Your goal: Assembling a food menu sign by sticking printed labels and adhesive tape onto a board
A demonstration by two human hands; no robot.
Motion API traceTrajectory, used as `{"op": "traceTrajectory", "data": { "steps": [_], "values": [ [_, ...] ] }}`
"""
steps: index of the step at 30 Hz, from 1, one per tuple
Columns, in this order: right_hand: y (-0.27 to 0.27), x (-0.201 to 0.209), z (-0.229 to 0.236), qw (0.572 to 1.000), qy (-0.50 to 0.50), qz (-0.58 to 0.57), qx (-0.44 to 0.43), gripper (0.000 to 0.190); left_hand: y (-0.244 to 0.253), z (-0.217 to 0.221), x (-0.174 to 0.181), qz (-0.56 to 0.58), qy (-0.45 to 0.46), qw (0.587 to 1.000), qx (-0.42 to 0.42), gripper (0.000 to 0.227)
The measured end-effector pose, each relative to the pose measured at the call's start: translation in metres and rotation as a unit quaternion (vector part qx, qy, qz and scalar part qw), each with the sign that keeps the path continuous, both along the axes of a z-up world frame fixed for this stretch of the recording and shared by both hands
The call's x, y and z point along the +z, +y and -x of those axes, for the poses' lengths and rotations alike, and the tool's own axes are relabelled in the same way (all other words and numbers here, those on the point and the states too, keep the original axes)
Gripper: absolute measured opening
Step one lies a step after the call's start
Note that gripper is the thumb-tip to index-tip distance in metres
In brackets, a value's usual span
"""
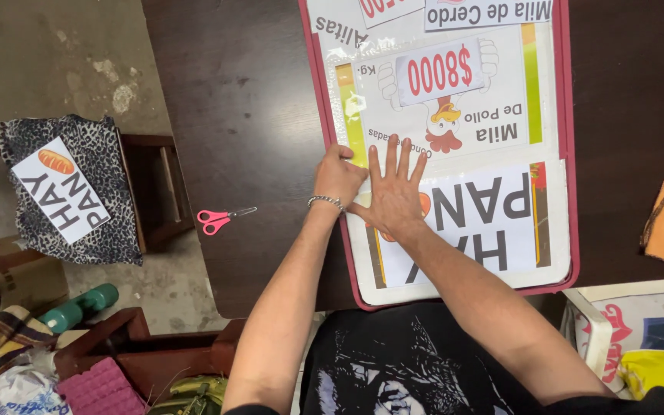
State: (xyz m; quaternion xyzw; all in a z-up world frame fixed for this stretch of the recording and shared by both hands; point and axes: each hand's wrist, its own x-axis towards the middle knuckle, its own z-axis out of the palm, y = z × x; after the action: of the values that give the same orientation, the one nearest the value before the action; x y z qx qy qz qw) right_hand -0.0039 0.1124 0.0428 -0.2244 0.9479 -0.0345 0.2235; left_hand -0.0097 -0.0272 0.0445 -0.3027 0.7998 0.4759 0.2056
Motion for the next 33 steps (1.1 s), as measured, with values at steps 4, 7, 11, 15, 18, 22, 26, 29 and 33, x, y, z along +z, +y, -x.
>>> {"op": "traceTrajectory", "data": {
  "steps": [4, 7, 11, 15, 18, 22, 26, 29, 33],
  "values": [
    [-0.001, 0.001, -0.001, 1.000, 0.013, -0.004, 0.016, 0.120, -0.006, -0.018, -0.003, -0.037, 0.035, 0.997, 0.056, 0.041],
    [-0.003, 0.004, 0.001, 0.999, 0.019, 0.002, 0.031, 0.111, -0.008, -0.024, 0.003, -0.084, 0.075, 0.989, 0.100, 0.040],
    [0.005, 0.009, 0.006, 0.993, 0.017, 0.086, 0.082, 0.097, -0.001, -0.023, 0.022, -0.064, 0.140, 0.979, 0.132, 0.034],
    [0.049, -0.016, -0.016, 0.963, 0.015, 0.236, 0.126, 0.085, 0.017, -0.010, -0.001, 0.081, 0.223, 0.970, 0.051, 0.029],
    [0.088, -0.024, -0.036, 0.948, 0.099, 0.297, 0.048, 0.069, 0.043, 0.009, -0.018, 0.180, 0.318, 0.925, -0.108, 0.041],
    [0.119, -0.025, -0.037, 0.957, 0.110, 0.268, -0.025, 0.072, 0.086, 0.033, -0.010, 0.215, 0.295, 0.901, -0.233, 0.081],
    [0.128, -0.033, -0.038, 0.966, 0.093, 0.239, -0.018, 0.067, 0.097, 0.041, -0.017, 0.232, 0.236, 0.910, -0.250, 0.092],
    [0.129, -0.034, -0.038, 0.969, 0.098, 0.226, -0.011, 0.066, 0.100, 0.038, -0.023, 0.235, 0.237, 0.914, -0.232, 0.089],
    [0.130, -0.039, -0.038, 0.969, 0.102, 0.226, -0.007, 0.066, 0.108, 0.035, -0.029, 0.239, 0.241, 0.924, -0.178, 0.090]
  ]
}}
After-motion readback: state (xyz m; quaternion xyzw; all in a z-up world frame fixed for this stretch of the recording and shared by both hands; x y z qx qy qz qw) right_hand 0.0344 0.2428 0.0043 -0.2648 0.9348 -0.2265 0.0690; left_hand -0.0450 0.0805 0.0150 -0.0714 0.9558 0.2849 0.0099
